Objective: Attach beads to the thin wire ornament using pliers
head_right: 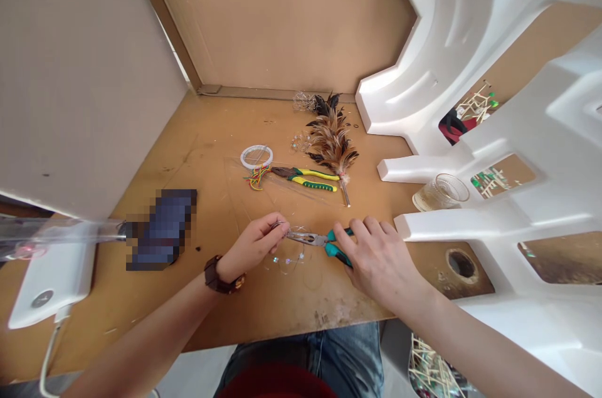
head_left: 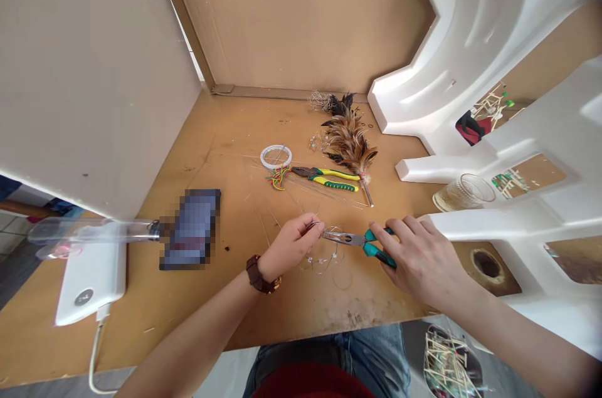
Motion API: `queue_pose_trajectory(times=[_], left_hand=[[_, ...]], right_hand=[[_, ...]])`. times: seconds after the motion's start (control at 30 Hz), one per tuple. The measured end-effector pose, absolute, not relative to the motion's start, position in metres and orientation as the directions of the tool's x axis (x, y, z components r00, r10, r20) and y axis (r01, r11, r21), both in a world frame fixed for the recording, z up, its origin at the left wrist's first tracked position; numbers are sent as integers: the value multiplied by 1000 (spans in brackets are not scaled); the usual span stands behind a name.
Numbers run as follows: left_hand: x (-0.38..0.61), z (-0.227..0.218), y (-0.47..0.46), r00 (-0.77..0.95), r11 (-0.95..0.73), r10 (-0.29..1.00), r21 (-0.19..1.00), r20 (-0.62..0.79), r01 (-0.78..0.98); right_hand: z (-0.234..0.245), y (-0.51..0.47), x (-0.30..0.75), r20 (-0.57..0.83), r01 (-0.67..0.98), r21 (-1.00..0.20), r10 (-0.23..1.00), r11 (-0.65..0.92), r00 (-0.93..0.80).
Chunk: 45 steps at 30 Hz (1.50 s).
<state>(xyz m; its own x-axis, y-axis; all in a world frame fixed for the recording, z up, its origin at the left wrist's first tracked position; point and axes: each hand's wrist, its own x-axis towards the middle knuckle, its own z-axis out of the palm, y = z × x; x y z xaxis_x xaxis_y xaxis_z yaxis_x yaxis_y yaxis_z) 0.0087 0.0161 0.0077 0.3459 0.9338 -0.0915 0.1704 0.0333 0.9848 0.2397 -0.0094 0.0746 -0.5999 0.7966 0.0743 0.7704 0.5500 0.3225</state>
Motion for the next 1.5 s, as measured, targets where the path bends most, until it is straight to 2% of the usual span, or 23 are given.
queue_pose_trajectory(times=[0.4, 0.6, 0.87, 1.0, 1.13, 1.4, 1.5], left_hand=[[5, 3, 18, 418, -25, 907, 985, -48, 169], [5, 3, 19, 430, -3, 901, 992, -50, 123], [10, 5, 17, 376, 19, 925, 996, -52, 92], [12, 7, 15, 407, -8, 914, 1000, -5, 30], [13, 4, 15, 404, -41, 915, 997, 8, 71], [11, 2, 18, 350, -10, 936, 995, -27, 104], [7, 4, 21, 401, 40, 914, 998, -57, 51]], right_hand=[[72, -13, 240, 56, 782, 238, 796, 576, -603], [68, -17, 241, 47, 813, 167, 819, 558, -572], [65, -28, 232, 7, 902, 116, 908, 416, -420], [62, -30, 230, 1, 937, 116, 943, 330, -333], [60, -31, 231, 0, 944, 110, 950, 310, -312], [59, -33, 241, 110, 897, 131, 892, 423, -437], [63, -33, 251, 188, 873, 97, 853, 478, -487]])
